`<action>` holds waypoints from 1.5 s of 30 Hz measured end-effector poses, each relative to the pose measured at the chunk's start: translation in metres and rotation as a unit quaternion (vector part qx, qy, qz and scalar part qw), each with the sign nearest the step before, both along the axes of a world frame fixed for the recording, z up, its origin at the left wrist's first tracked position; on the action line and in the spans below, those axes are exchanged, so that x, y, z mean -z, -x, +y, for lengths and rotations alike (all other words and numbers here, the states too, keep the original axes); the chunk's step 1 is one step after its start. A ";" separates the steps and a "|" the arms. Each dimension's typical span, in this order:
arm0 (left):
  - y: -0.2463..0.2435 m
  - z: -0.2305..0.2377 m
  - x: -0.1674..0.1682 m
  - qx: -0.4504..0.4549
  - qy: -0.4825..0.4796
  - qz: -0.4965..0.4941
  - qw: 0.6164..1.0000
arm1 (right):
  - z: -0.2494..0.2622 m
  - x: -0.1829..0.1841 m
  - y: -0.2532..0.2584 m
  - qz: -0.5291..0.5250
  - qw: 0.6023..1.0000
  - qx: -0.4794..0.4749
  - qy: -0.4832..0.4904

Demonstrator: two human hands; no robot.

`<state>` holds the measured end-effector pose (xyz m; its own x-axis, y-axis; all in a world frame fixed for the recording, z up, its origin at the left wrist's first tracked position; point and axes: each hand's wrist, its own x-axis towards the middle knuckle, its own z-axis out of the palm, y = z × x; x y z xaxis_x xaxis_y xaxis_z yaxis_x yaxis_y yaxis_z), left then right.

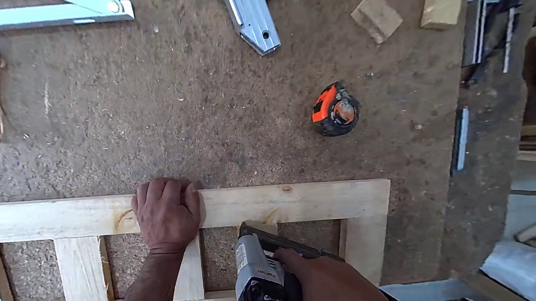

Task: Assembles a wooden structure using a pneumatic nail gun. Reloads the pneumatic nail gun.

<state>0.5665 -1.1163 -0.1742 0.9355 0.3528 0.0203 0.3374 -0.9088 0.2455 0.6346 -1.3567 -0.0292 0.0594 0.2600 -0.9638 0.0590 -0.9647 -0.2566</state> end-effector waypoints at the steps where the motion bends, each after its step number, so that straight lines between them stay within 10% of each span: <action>1: 0.000 0.000 0.000 0.000 0.000 -0.001 1.000 | 0.000 -0.001 0.000 0.005 1.000 0.005 0.008; 35: 0.004 0.003 0.002 0.001 -0.001 -0.001 1.000 | -0.050 -0.002 0.006 -0.069 0.996 0.048 0.031; 45: 0.001 0.002 0.000 -0.004 0.005 0.014 1.000 | -0.056 0.003 0.103 0.019 0.995 -0.070 -0.067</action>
